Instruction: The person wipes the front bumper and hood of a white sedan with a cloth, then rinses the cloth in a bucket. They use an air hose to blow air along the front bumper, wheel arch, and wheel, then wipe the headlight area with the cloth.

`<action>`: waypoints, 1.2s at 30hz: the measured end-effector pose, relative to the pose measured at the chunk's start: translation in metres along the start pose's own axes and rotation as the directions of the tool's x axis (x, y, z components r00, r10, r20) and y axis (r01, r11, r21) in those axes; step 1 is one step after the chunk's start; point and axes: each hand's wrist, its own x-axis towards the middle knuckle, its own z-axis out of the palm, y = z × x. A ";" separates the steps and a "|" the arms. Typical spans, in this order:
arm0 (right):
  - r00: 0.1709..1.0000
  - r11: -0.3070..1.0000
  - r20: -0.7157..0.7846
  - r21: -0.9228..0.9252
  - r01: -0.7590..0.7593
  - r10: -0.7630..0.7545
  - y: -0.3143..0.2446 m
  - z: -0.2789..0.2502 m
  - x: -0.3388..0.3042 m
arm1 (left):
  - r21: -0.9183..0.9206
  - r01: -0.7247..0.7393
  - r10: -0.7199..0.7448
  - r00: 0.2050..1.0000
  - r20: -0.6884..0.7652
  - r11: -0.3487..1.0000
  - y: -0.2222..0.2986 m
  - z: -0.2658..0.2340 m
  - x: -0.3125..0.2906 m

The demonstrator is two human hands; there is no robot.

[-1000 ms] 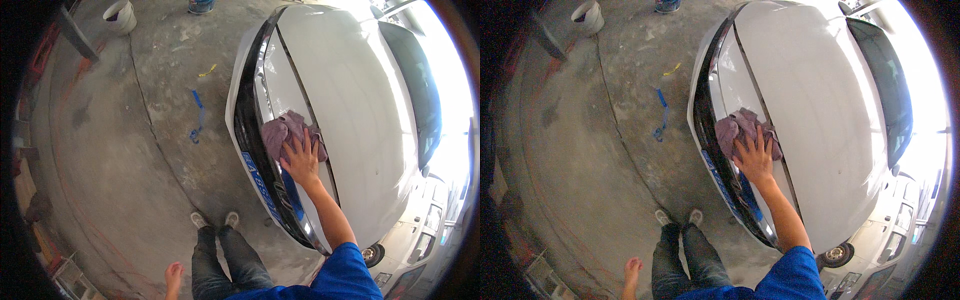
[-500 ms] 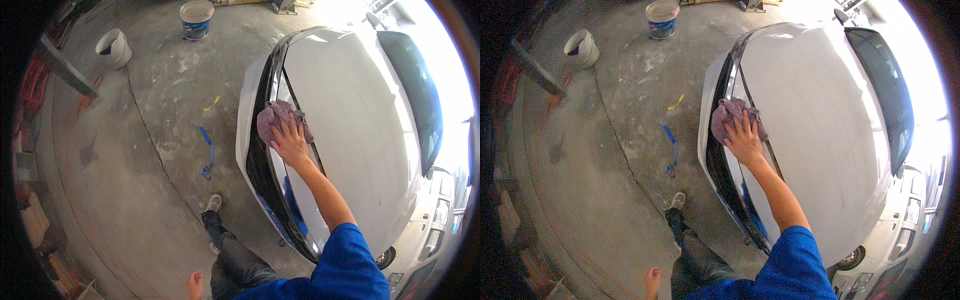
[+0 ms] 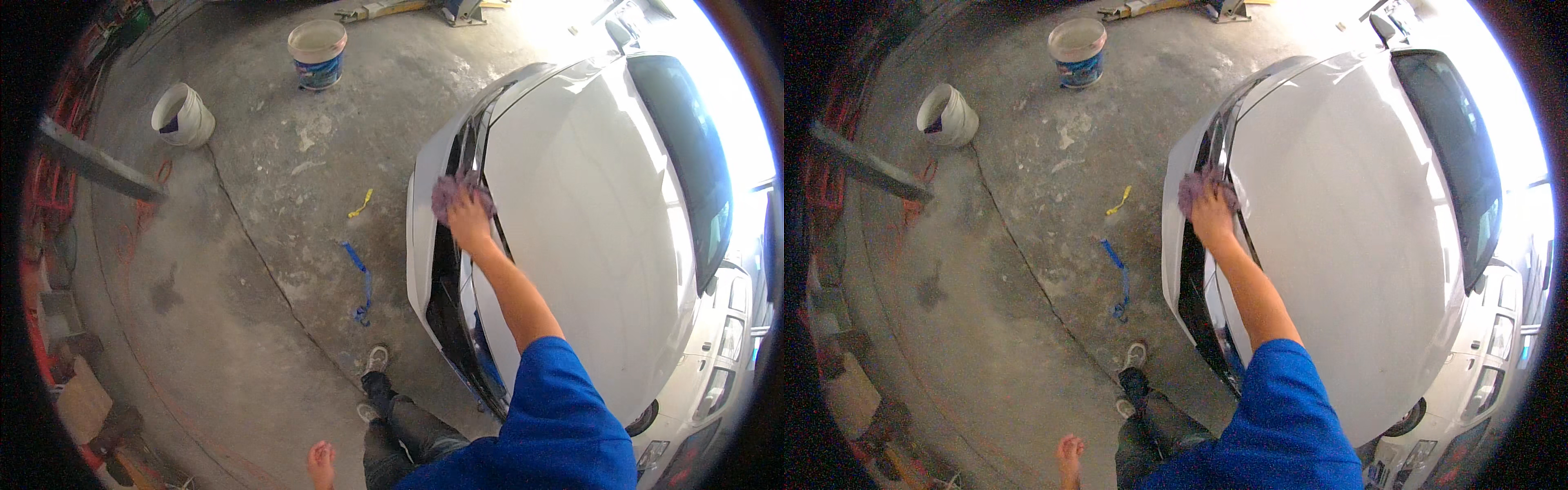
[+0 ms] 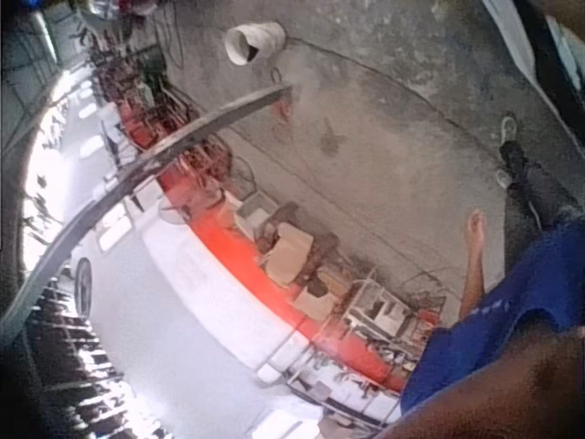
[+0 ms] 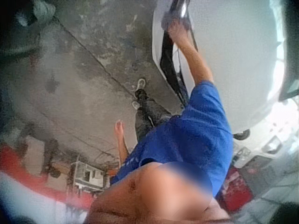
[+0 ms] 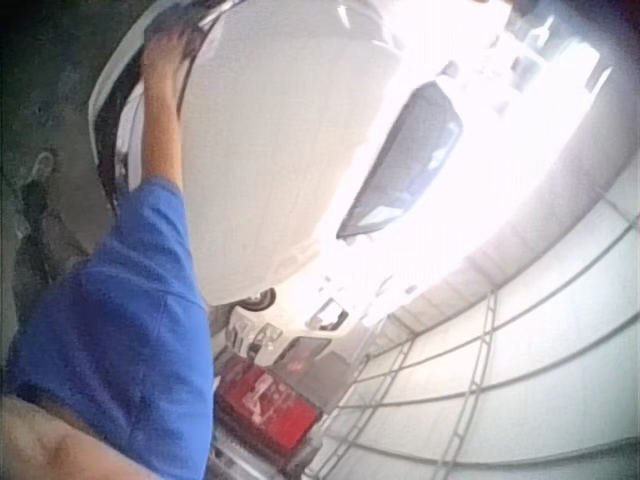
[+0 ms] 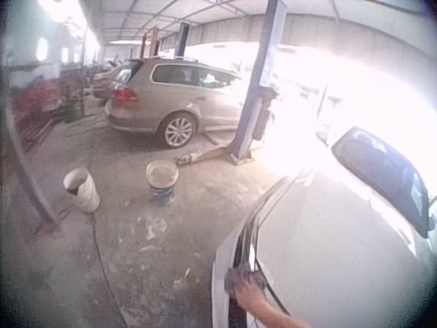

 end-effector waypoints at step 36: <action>0.920 -0.914 0.282 0.223 -0.338 -0.272 -0.197 -0.374 0.420 | -0.230 -0.136 0.217 0.902 0.375 0.964 0.843 -0.005 0.355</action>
